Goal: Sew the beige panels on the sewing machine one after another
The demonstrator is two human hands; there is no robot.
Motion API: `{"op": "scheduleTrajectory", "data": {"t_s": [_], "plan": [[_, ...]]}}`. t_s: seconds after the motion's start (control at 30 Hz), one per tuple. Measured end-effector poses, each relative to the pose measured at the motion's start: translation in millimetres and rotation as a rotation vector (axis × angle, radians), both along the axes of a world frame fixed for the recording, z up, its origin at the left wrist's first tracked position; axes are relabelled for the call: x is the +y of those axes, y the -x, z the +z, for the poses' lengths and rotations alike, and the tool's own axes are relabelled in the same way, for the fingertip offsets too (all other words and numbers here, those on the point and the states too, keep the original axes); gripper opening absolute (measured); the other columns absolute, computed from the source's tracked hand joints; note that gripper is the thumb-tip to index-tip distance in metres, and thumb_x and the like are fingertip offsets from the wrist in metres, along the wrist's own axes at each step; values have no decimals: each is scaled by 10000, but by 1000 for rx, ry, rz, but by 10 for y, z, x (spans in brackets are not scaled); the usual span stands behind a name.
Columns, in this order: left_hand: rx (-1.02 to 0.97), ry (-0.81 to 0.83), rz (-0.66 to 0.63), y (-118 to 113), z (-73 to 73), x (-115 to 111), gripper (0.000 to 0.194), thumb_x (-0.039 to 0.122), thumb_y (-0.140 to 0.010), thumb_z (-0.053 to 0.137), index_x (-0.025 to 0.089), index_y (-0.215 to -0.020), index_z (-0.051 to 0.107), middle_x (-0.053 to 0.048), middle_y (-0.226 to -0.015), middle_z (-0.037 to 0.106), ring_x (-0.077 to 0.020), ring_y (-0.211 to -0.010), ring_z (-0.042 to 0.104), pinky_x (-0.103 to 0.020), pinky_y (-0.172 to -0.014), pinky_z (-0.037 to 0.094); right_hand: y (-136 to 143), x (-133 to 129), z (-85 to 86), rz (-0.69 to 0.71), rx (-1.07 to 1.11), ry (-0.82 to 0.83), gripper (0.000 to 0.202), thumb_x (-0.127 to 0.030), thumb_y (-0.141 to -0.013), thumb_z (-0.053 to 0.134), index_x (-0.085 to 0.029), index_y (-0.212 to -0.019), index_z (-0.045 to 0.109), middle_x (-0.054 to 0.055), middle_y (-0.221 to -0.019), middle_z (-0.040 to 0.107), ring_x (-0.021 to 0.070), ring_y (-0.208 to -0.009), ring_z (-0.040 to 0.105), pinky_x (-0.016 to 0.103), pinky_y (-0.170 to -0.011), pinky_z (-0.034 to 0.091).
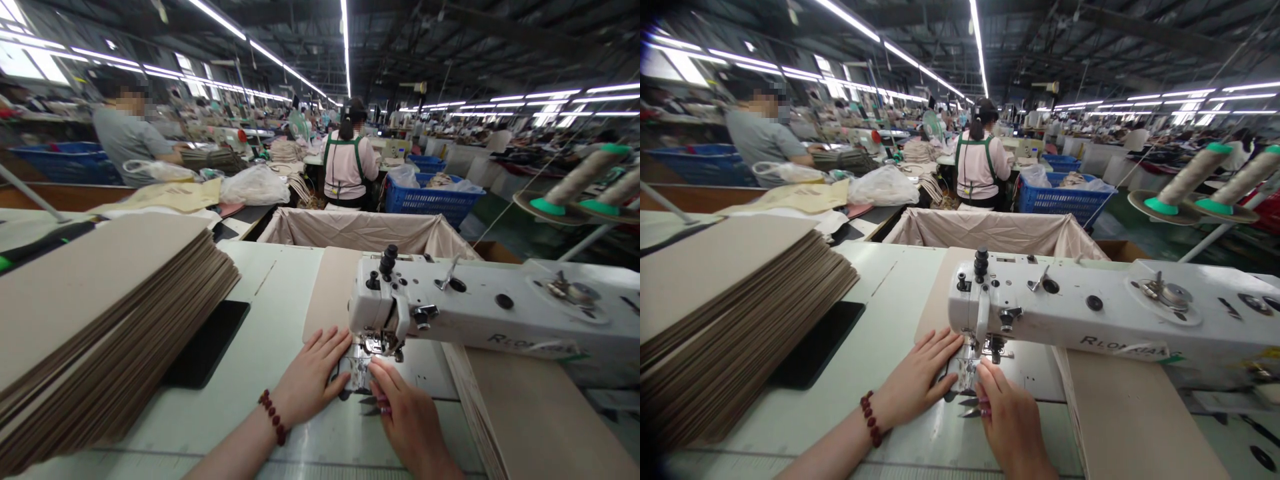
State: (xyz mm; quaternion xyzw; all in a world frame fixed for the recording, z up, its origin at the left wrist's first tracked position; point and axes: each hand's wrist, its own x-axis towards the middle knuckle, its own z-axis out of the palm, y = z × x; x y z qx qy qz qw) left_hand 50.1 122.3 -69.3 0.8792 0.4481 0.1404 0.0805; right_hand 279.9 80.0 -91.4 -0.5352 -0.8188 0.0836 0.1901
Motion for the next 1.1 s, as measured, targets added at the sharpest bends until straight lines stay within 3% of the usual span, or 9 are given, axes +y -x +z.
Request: {"op": "scheduleTrajectory", "data": {"t_s": [0.2,0.43,0.53,0.63,0.73,0.83,0.97,1.03,1.1], "plan": [[-13,-19,5,-6,0,1,595,428,-976,472,268,-1507,257,-23,-1534,320,-237,-1403,304,-446,-1173,216,11,-6,47,-7,10,2,376,-190,-959,386,-275,-1314,473,19,-1381,532,206,-1077,623,344,-876,530],[-38,-48,31,-18,-49,-15,615,433,-969,477,253,-1509,246,-55,-1563,245,-265,-1425,242,-457,-1159,235,32,-31,144,-18,28,16,450,-93,-897,427,-273,-1304,484,13,-1378,531,199,-1088,612,331,-911,503],[-52,-69,69,-15,-8,-23,627,460,-944,512,240,-1489,292,-74,-1498,378,-273,-1376,343,-476,-1152,236,43,-45,176,-28,31,-11,414,-107,-905,436,-271,-1277,511,17,-1352,552,191,-1051,629,313,-875,512],[-69,-94,179,-3,56,-10,490,425,-986,432,192,-1415,405,-97,-1252,604,-260,-1188,537,-480,-1098,319,53,-43,204,-31,31,-42,372,-130,-916,442,-266,-1250,535,23,-1316,579,186,-1011,645,297,-841,512],[-73,-121,307,23,66,-53,421,360,-1012,351,145,-1357,459,-131,-1172,625,-274,-1115,567,-460,-994,423,64,-59,258,-27,38,-45,341,-148,-929,426,-259,-1228,547,30,-1301,582,187,-986,644,286,-805,498],[-53,-147,370,110,-25,-296,479,352,-964,431,126,-1386,427,-176,-1365,492,-345,-1275,436,-526,-1036,367,67,-184,360,-17,52,-36,309,-116,-896,412,-243,-1120,583,35,-1185,620,175,-896,640,268,-742,465],[24,-151,414,391,-230,-945,540,244,-900,452,160,-1429,383,-161,-1479,376,-385,-1358,329,-593,-1068,308,-21,-620,440,-9,103,43,238,-34,-705,428,-236,-781,527,-34,-736,595,143,-672,575,237,-633,391],[66,-142,375,554,-304,-1253,613,192,-872,445,207,-1470,314,-126,-1512,336,-374,-1376,309,-601,-1064,327,-114,-902,378,-10,193,168,156,-85,-736,435,-238,-731,463,-49,-657,547,132,-597,534,224,-573,363],[88,-103,282,673,-315,-1433,680,158,-852,446,244,-1497,251,-92,-1543,282,-363,-1394,283,-610,-1073,328,-216,-1168,250,-34,320,298,127,-213,-854,429,-241,-730,440,-48,-632,532,128,-555,514,212,-538,366]]}}
